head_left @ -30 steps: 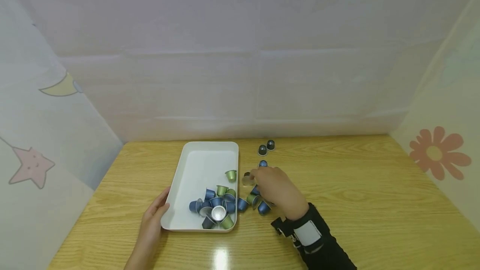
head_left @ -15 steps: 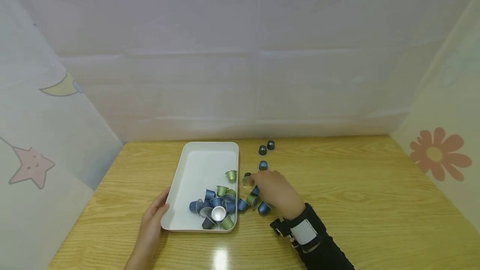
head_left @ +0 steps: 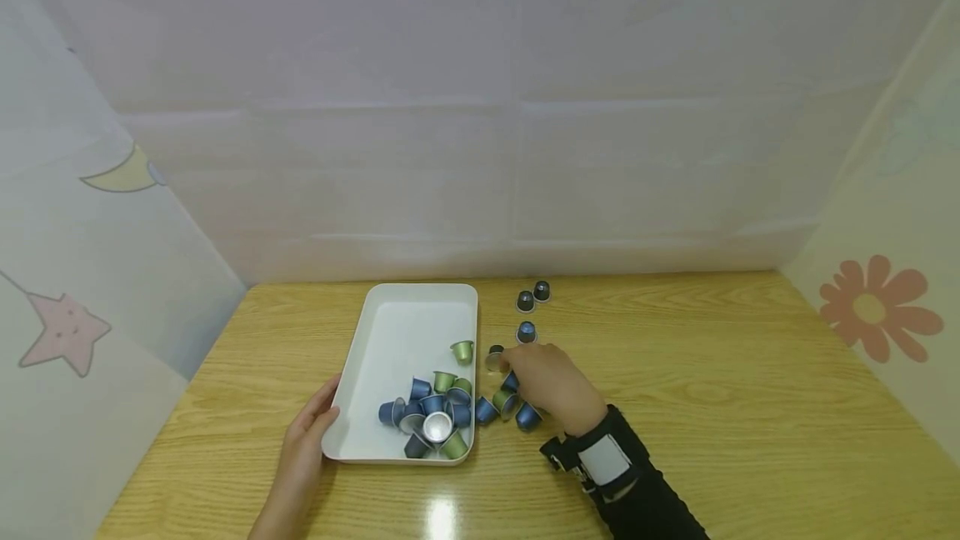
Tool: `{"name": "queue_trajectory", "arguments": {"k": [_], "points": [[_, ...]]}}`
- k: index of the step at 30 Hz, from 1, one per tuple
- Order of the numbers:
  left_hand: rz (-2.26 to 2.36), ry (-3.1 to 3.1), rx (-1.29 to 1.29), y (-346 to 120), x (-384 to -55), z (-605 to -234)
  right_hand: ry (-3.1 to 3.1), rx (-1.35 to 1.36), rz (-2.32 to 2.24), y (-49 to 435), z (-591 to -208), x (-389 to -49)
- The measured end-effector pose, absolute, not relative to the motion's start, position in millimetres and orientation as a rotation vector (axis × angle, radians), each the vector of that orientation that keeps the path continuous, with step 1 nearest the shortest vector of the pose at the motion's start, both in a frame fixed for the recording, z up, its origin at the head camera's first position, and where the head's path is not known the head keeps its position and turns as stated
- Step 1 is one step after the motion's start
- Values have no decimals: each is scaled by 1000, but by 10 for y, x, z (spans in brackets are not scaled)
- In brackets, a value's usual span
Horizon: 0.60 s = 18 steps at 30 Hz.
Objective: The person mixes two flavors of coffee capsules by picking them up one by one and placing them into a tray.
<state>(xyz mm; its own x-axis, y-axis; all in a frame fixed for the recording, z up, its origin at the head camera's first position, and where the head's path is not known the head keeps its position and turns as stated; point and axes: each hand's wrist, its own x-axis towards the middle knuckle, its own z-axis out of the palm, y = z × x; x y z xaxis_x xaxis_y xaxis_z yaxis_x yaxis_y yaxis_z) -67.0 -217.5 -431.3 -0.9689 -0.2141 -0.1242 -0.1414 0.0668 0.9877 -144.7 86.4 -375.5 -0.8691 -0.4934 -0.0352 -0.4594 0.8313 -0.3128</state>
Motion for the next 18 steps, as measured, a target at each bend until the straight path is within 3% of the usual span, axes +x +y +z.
{"name": "queue_trajectory", "arguments": {"k": [18], "points": [[-2071,-2281,377,-2174,-655,-4293,2915,-724,-448,876,-3797,-1488]]}}
